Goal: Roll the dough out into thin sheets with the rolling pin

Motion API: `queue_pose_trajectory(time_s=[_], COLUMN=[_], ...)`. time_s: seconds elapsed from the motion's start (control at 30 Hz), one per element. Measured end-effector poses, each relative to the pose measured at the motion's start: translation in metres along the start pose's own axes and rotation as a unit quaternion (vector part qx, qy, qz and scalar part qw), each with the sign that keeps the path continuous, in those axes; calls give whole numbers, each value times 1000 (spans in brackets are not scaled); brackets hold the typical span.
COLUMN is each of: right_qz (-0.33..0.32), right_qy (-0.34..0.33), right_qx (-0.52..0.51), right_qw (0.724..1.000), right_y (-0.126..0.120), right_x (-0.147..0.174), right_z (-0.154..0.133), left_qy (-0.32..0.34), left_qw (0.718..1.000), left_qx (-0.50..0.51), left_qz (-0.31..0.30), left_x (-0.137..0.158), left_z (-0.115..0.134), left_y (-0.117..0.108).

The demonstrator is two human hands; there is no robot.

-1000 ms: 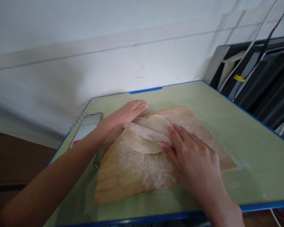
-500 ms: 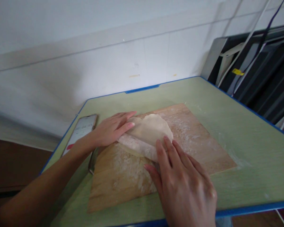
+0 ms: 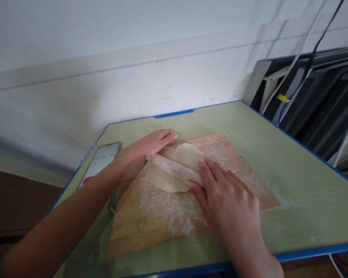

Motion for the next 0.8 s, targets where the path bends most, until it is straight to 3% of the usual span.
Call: queue_pose_trajectory(time_s=[0.43, 0.63, 0.8], right_qz=[34, 43, 19], right_qy=[-51, -49, -14], right_qx=[-5, -12, -3], right_qw=[998, 998, 1000], right_y=[-16, -8, 0], right_x=[17, 7, -2], right_z=[-19, -11, 1], left_qy=[0, -31, -12], left_qw=[998, 999, 1000], left_qx=[-48, -16, -14], left_qz=[-45, -17, 11], left_x=[48, 33, 8], left_z=[6, 2, 2], left_y=[-11, -8, -3])
Point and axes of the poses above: each hand's wrist, its own x-axis away from the middle knuckle, its own y-axis out of the palm, z = x × y, the point moved 4 cm from there along -x, towards the middle knuckle, and after that the axes turned 11 degrees about z, right-handed, at the moved point
